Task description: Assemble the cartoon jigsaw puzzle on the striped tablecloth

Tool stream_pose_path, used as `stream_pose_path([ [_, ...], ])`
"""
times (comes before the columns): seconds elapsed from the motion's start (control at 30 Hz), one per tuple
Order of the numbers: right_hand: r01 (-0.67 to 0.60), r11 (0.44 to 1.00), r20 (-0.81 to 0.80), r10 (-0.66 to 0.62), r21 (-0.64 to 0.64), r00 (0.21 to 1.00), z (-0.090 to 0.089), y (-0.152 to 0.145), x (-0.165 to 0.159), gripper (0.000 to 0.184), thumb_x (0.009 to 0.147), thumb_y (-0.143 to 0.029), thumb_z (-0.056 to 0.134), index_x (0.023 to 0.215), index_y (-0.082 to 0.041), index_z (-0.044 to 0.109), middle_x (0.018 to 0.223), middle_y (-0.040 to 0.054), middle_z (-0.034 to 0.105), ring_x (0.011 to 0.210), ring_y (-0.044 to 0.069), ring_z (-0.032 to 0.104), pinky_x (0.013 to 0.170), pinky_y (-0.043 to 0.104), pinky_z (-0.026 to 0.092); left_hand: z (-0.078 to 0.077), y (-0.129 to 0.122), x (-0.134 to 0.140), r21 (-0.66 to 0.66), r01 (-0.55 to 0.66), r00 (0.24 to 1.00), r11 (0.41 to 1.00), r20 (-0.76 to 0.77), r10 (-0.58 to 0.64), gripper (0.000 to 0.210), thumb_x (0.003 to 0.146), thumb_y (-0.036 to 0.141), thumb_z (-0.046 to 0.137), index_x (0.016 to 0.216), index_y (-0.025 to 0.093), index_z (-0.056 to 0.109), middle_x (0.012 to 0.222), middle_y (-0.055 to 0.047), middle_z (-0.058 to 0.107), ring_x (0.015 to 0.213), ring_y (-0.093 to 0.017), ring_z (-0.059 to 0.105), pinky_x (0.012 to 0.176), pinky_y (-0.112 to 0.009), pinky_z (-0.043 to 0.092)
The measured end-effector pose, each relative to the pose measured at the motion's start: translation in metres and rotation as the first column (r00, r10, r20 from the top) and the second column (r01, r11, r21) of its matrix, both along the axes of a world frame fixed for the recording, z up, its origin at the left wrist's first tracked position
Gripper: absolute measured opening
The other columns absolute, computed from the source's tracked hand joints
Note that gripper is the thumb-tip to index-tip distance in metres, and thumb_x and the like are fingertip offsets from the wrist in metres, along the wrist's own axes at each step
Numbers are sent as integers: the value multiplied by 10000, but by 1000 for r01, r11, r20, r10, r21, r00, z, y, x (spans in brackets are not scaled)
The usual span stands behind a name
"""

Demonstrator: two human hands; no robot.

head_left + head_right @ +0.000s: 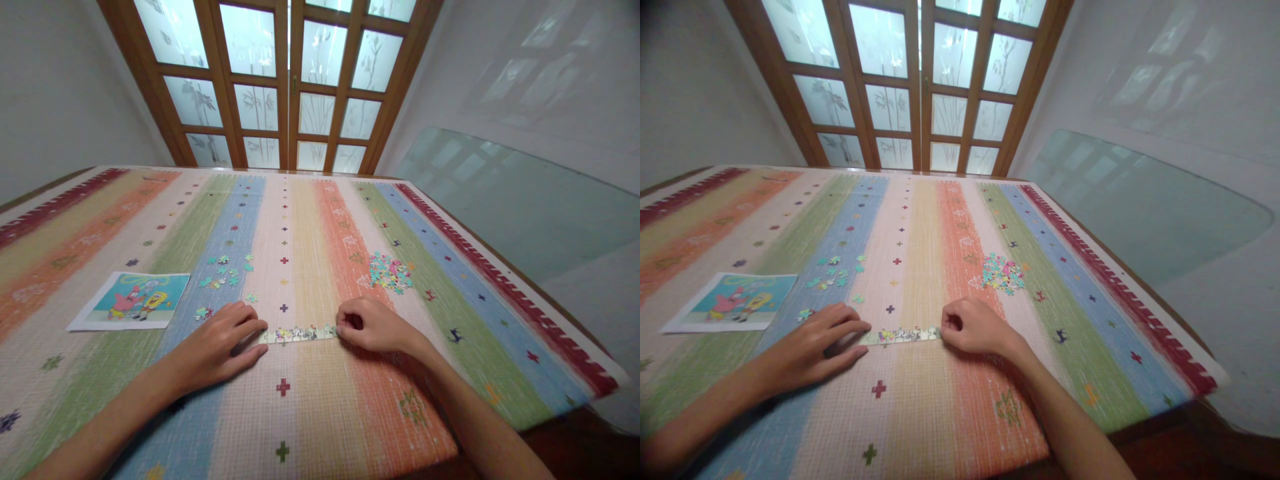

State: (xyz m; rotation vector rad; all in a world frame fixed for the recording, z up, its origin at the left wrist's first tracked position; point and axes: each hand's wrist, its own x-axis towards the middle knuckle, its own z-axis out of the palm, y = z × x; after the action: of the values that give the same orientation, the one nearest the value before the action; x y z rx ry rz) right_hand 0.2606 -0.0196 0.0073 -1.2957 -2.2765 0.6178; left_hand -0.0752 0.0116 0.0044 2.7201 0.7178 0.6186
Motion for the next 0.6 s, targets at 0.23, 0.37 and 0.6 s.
stream_pose_path([
  [0.23,9,1000,-23,-10,-12,1000,-1,-1,1,174,762,-128,669,641,-220,586,544,-29,606,469,106,518,472,252,344,-9,-7,0,57,-22,1000,998,17,21,181,1025,285,540,1166,226,636,982,-61,658,868,-209,606,792,-365,516],
  [0.37,10,998,-19,-11,-54,1000,2,-1,1,161,773,-137,682,662,-217,597,552,-31,610,477,103,524,474,247,340,-11,-8,1,76,-32,999,997,14,31,173,1030,267,532,1164,219,630,968,-60,652,853,-208,599,788,-371,509],
  [0.6,22,996,-8,-23,-88,1000,4,-2,-2,116,745,-120,685,794,-211,634,582,-43,604,502,108,529,498,248,342,-15,-9,1,89,-47,999,995,2,47,167,1039,281,531,1168,210,608,978,-59,641,866,-211,598,787,-369,506],
])
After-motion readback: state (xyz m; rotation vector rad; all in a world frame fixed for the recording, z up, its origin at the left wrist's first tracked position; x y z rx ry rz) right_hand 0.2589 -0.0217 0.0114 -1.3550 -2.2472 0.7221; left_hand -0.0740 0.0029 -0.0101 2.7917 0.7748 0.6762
